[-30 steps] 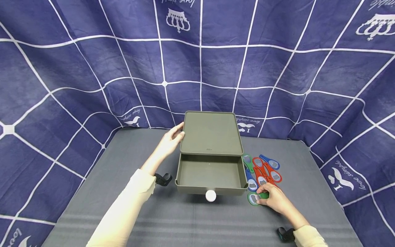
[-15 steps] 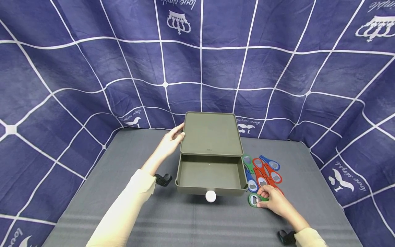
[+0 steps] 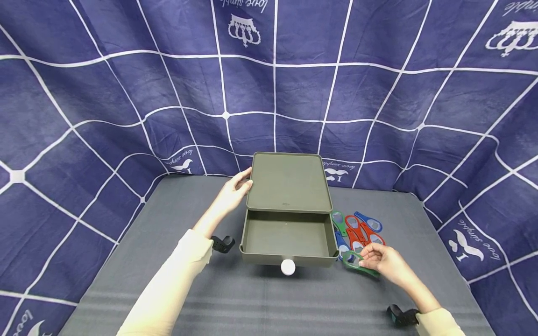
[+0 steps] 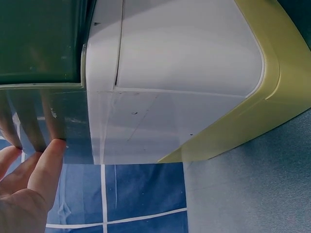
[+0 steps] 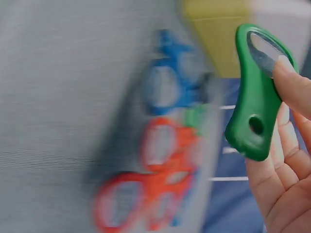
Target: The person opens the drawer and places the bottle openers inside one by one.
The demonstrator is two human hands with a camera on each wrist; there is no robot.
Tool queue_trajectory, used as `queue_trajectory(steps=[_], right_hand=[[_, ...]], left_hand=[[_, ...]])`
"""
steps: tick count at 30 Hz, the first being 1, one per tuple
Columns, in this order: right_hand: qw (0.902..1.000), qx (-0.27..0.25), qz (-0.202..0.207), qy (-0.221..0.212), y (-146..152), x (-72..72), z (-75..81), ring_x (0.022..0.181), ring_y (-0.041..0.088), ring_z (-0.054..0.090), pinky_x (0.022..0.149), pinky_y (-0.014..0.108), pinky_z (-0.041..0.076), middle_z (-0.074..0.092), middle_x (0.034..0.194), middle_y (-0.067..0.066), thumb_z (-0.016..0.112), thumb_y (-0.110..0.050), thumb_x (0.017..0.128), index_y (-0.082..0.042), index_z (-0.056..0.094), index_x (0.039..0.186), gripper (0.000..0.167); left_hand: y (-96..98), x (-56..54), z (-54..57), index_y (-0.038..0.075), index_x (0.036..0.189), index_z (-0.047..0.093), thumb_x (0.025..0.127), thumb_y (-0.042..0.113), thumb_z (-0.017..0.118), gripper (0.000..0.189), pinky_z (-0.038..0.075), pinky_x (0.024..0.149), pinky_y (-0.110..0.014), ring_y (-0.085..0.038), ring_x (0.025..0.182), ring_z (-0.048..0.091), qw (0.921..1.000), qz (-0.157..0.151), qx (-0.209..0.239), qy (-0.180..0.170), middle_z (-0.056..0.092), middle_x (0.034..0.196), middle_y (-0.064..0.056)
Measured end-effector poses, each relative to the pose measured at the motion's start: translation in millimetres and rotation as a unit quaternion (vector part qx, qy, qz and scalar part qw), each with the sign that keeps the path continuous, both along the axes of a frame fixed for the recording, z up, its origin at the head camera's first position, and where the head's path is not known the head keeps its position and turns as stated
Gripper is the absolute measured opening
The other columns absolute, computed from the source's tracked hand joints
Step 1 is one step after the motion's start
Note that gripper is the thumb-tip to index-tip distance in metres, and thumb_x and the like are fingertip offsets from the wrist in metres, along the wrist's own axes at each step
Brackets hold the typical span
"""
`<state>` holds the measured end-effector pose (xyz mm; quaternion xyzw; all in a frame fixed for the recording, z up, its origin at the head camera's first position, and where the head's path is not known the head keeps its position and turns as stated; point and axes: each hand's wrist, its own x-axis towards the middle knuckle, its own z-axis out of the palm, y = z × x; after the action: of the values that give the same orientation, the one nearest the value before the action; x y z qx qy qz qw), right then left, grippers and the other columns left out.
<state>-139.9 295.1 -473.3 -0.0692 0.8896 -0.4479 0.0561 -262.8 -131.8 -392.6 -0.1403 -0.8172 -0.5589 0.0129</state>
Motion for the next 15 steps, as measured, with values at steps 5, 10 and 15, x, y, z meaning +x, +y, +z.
queue_trajectory(steps=[5,10,15], right_hand=[[0.9986,-0.037,-0.018,0.034,0,-6.7,46.2,0.070,-0.001,0.064,0.059,0.019,0.055,0.070,0.079,0.002,0.077,-0.002,0.082,0.010,0.063,0.098,0.024],[0.9962,-0.053,-0.030,0.063,-4,-11.4,94.4,0.073,-0.002,0.067,0.060,0.017,0.054,0.074,0.081,-0.002,0.076,-0.004,0.084,0.002,0.066,0.101,0.021],[0.9920,-0.099,-0.009,0.078,-24,-17.7,128.0,0.076,-0.003,0.068,0.063,0.014,0.054,0.072,0.082,-0.015,0.074,-0.001,0.085,-0.016,0.069,0.097,0.020]], left_hand=[[0.6,-0.2,0.6,0.003,0.151,0.037,0.103,0.012,0.047,0.049,0.051,0.096,-0.040,-0.032,0.110,0.061,1.0000,0.001,-0.001,-0.001,0.061,0.127,-0.028],[0.7,0.3,1.2,0.001,0.150,0.037,0.103,0.011,0.047,0.049,0.051,0.095,-0.039,-0.031,0.108,0.061,1.0000,0.000,0.003,0.002,0.061,0.127,-0.028],[0.3,0.7,-0.4,0.000,0.150,0.038,0.103,0.011,0.047,0.049,0.050,0.093,-0.036,-0.031,0.107,0.061,1.0000,0.004,0.001,0.004,0.061,0.128,-0.028]])
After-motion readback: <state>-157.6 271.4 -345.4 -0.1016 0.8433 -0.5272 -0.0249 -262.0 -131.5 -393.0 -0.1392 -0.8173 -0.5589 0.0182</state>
